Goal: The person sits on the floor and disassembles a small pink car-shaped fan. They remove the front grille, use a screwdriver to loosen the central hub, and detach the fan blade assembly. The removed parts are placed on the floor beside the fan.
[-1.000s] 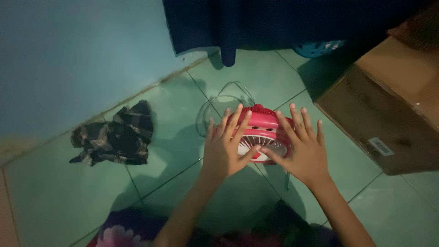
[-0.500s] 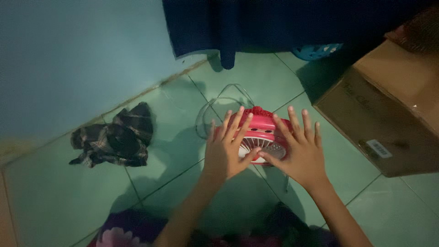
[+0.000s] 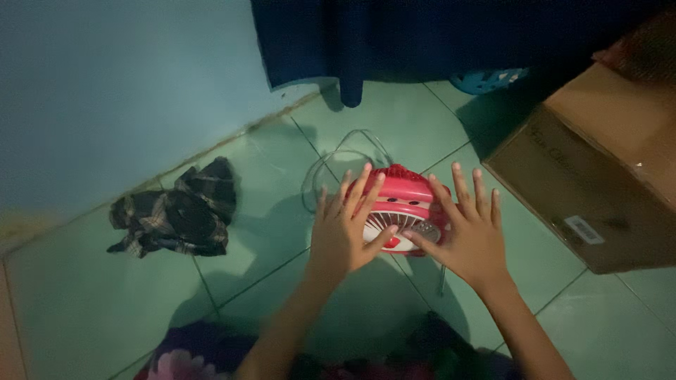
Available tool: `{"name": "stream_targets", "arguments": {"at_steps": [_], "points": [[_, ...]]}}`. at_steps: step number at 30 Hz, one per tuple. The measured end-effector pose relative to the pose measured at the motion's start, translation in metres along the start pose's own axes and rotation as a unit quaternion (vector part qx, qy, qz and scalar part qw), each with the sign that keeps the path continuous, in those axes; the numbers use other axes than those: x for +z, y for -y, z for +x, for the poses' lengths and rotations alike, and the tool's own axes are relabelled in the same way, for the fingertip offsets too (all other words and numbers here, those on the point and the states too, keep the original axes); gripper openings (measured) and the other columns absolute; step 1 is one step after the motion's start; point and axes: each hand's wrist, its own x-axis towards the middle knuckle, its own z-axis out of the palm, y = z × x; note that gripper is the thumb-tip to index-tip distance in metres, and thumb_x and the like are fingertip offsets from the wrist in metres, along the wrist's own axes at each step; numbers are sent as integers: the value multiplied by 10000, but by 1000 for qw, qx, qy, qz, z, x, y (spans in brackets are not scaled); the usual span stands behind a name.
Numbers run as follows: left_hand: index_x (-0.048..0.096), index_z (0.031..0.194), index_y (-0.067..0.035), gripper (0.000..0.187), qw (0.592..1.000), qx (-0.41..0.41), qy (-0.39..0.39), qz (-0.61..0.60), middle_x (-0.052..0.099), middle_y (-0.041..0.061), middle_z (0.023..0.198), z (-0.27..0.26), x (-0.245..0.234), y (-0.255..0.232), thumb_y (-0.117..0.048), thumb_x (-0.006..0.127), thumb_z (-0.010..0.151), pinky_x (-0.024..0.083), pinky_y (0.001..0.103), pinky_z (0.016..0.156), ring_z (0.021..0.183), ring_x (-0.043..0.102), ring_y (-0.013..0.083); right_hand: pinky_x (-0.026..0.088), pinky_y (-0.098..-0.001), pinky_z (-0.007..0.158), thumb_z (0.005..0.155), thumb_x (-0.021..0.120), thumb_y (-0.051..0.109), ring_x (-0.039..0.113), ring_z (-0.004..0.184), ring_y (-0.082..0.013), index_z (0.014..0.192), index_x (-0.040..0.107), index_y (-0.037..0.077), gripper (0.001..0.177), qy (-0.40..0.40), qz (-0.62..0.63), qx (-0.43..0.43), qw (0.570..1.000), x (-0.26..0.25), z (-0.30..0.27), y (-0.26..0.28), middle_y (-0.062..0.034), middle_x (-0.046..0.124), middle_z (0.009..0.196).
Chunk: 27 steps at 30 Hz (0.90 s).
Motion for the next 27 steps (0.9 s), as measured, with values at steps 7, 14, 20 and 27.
{"name": "stream_targets", "arguments": {"at_steps": [7,14,20,27], "points": [[380,1621,-205,813,999,-4,21,-27,319,95,1702,-4,-5,-10,-583,644,951,263,690,1215,1557,342,354,103,-618,1254,665,627,868,124,1589,-326,1582,377,348,1083,21,5,25,999,-1,-3,3,-52,215,1715],[400,1576,-200,809,1000,9,16,-16,316,125,1656,-3,4,-3,-601,645,918,253,731,1153,1514,315,385,110,-653,1215,633,625,858,124,1554,-360,1559,375,322,1098,-4,10,-5,1000,2,0,2,-90,212,1683],[397,1605,-228,794,999,-3,22,-25,313,95,1696,-5,0,-6,-609,629,948,270,728,1180,1557,310,376,122,-638,1239,666,634,854,121,1579,-334,1566,386,359,1057,20,11,22,1000,-3,-1,4,-62,208,1708],[407,1551,-237,826,1000,4,21,22,297,110,1643,-1,4,-7,-634,660,872,246,794,1078,1469,297,472,135,-665,1199,669,630,821,163,1540,-391,1545,395,320,1037,-20,8,-32,999,-2,1,2,-118,220,1678]]}}
